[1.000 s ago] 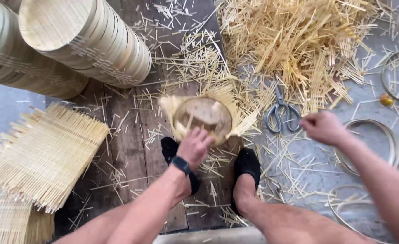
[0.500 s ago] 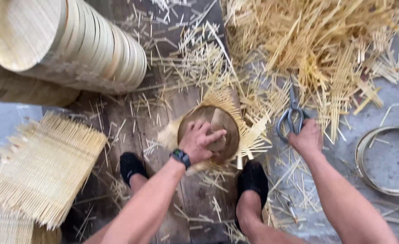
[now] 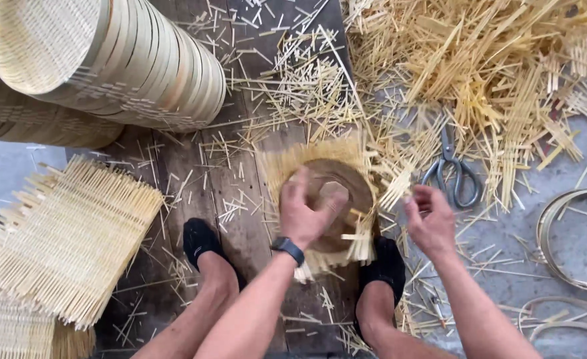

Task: The person sits on a low stool in a bamboo workshop and trims the overhanging ends of a square woven bamboo mat with scissors, cutting around a round wooden form placed on the mat. They then fit and press a thin bamboo rim ring around the trimmed circular mat, working the ring into place by hand before trimming the next mat.

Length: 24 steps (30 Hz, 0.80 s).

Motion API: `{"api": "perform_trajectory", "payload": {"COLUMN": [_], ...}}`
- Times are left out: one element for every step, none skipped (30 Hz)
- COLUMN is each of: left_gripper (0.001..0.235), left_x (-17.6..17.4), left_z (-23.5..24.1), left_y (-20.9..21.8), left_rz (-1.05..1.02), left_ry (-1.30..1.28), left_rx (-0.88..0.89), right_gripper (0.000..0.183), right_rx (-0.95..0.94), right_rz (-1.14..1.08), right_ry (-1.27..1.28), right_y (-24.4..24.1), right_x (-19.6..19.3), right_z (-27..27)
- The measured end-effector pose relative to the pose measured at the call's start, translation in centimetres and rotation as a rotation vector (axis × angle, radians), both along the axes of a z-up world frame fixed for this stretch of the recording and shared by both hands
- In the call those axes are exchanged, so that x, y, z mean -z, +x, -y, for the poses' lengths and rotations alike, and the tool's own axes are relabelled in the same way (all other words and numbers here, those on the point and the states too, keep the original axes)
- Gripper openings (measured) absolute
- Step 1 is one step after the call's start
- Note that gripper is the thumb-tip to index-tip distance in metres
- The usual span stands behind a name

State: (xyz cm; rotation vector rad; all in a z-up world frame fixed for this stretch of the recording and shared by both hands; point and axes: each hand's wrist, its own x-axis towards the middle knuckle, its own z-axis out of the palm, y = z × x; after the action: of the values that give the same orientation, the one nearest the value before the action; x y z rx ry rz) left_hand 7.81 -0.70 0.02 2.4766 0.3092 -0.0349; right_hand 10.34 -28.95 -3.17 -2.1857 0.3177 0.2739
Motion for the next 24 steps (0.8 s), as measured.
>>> {"api": "perform_trajectory", "payload": {"left_gripper": [0.091,0.096,0.096,0.092,0.089,0.089,0.083,0.078,0.078,0.073,0.076,0.076,0.076,0.078,0.078,0.066,0.053,0.053,0.052,0.052,0.052,0.048,0.044,0.044], "left_x": [1.2,2.5,5.3,8.0,10.7,11.1,11.6,12.2,8.4,4.6,0.9,0.8,0.7,0.5,1.2,1.8,2.4,2.1,1.8,1.4,1.3,1.1,1.0,1.1], "left_z": [-1.3,-2.5,-5.5,-8.4,-11.2,-12.1,-13.0,-13.9,-12.3,-10.6,-9.0,-8.4,-8.2,-7.9,-7.6,-7.3,-7.0,-7.2,-7.5,-7.7,-8.0,-8.2,-8.5,-8.5], "left_y": [-0.2,-0.4,-0.3,-0.2,-0.4,-0.5,0.0,0.6,0.9,1.3,1.7,0.6,0.8,0.9,0.1,-0.6,-1.1,-1.3,-1.3,-1.3,-1.8,-2.3,-2.7,-2.9], "left_rz": [0.167,0.334,0.330,0.263,0.192,0.186,-0.057,-0.302,-0.324,-0.328,-0.336,-0.362,-0.443,-0.522,-0.526,-0.463,-0.395,-0.395,-0.448,-0.502,-0.502,-0.509,-0.516,-0.519], "left_ry": [0.033,0.068,0.069,-0.051,-0.171,-0.170,-0.345,-0.515,-0.515,-0.608,-0.701,-0.702,-0.641,-0.578,-0.579,-0.610,-0.637,-0.638,-0.810,-0.982,-0.977,-1.166,-1.353,-1.346], "left_rx": [-0.190,-0.379,-0.380,-0.522,-0.665,-0.668,-0.636,-0.590,-0.592,-0.609,-0.631,-0.637,-0.651,-0.664,-0.657,-0.598,-0.536,-0.526,-0.594,-0.662,-0.650,-0.638,-0.620,-0.606], "right_gripper": [0.045,0.045,0.045,0.056,0.067,0.067,0.071,0.075,0.075,0.073,0.071,0.071,0.069,0.068,0.068,0.065,0.064,0.064,0.062,0.061,0.061,0.059,0.057,0.057], "right_rx": [-0.043,-0.085,-0.085,-0.105,-0.125,-0.127,-0.120,-0.113,-0.107,-0.117,-0.129,-0.125,-0.108,-0.091,-0.084,-0.048,-0.012,-0.003,0.002,0.007,0.015,0.038,0.061,0.070], "right_rz": [-0.038,-0.076,-0.080,-0.139,-0.200,-0.206,-0.221,-0.235,-0.255,-0.262,-0.274,-0.299,-0.359,-0.418,-0.420,-0.464,-0.499,-0.494,-0.473,-0.450,-0.441,-0.435,-0.425,-0.414], "right_ry": [0.085,0.170,0.170,0.180,0.190,0.189,0.197,0.205,0.200,0.149,0.097,0.090,0.124,0.158,0.156,0.316,0.479,0.480,0.601,0.721,0.726,0.815,0.906,0.913], "right_y": [-1.1,-2.2,-2.3,-2.3,-2.5,-2.6,-2.4,-2.1,-1.7,-1.2,-1.0,-1.5,-0.9,-0.3,-0.5,-0.7,-0.7,-1.2,-1.7,-2.1,-2.3,-2.4,-2.6,-2.4], "right_x": [-0.1,-0.3,-0.9,-1.7,-2.4,-2.2,-1.9,-1.5,-1.4,-1.2,-1.0,-1.3,-1.3,-1.4,-1.0,-0.6,-0.2,0.0,0.2,0.4,-1.0,-2.4,-3.7,-5.0], "right_z": [-0.6,-1.3,-2.1,-3.0,-3.7,-4.1,-4.6,-5.0,-5.0,-5.0,-4.9,-4.6,-4.6,-4.6,-4.1,-3.7,-3.3,-2.8,-2.4,-2.0,-2.4,-2.7,-3.1,-3.5]}}
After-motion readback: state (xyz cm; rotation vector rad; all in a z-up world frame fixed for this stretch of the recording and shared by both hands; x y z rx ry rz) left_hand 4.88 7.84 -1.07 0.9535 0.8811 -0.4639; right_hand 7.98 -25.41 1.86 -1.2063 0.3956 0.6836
